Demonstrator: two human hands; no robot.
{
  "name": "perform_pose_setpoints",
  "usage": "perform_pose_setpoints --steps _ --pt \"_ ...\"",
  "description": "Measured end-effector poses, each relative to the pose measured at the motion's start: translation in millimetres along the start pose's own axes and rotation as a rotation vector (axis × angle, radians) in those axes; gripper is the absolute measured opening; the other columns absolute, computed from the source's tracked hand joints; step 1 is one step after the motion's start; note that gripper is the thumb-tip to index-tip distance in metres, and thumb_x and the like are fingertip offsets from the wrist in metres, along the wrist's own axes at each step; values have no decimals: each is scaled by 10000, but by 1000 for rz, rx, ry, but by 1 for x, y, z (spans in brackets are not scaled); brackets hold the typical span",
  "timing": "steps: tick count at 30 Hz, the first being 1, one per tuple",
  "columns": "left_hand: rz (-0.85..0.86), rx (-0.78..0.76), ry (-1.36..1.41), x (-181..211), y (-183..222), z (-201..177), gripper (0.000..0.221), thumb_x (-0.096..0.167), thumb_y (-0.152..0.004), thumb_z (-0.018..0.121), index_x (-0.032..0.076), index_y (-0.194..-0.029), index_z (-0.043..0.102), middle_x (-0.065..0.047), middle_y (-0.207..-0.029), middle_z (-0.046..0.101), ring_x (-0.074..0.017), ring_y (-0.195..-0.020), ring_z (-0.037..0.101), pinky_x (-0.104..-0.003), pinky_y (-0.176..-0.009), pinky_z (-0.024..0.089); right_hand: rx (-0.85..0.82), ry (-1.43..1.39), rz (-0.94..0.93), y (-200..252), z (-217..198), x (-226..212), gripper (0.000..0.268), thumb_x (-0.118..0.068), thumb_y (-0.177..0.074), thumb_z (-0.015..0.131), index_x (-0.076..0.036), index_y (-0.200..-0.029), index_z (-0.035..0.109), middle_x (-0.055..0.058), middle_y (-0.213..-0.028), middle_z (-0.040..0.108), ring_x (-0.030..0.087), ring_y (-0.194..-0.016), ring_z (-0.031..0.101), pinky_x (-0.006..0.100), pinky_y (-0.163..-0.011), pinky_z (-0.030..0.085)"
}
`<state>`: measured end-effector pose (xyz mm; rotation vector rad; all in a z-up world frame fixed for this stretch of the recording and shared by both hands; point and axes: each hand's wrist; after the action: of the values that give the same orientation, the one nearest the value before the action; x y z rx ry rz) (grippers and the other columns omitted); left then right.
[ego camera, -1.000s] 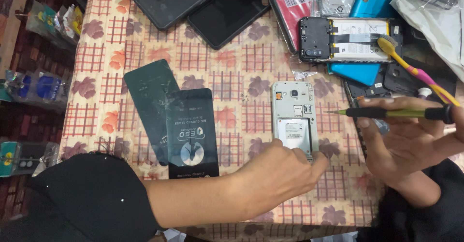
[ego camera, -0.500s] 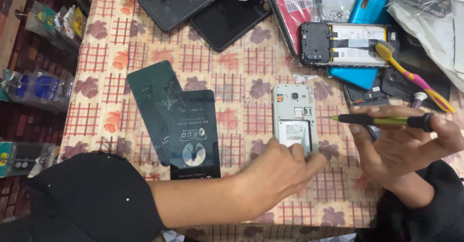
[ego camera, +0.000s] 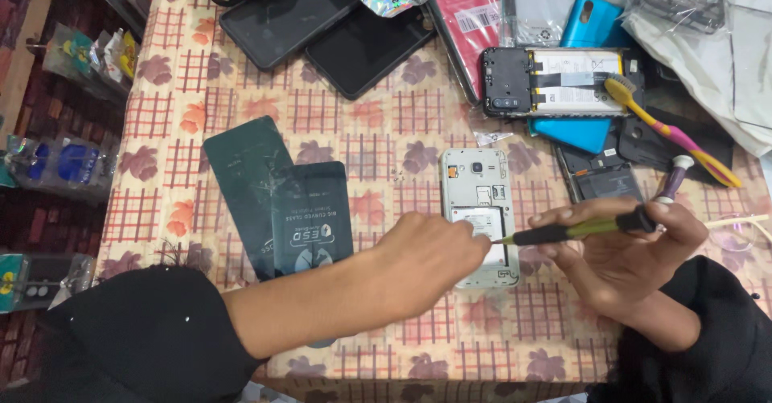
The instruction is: The person disassembles a white smartphone by prying open the back cover with a screwdriver, then removes the internal frame and battery. They brush the exposed motherboard and battery area with a small brush, then reposition the frame and back cover without fully reassembling the device.
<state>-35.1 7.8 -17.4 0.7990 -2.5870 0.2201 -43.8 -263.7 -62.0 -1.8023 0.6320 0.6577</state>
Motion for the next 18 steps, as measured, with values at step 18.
perform_pose_setpoints --steps 18 --pt "-143 -34 257 -11 -10 -4 110 -18 -655 800 5 -754 757 -210 -792 727 -356 -792 740 -440 -668 584 -89 -74 -136 16 26 -17 789 94 -776 778 -285 -1342 380 166 -1056 648 299 -954 767 440 -779 694"
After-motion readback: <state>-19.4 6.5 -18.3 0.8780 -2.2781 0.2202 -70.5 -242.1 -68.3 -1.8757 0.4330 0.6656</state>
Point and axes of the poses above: each hand's wrist, its own y-axis away from the middle knuckle, its own z-axis out of the palm, x = y × z
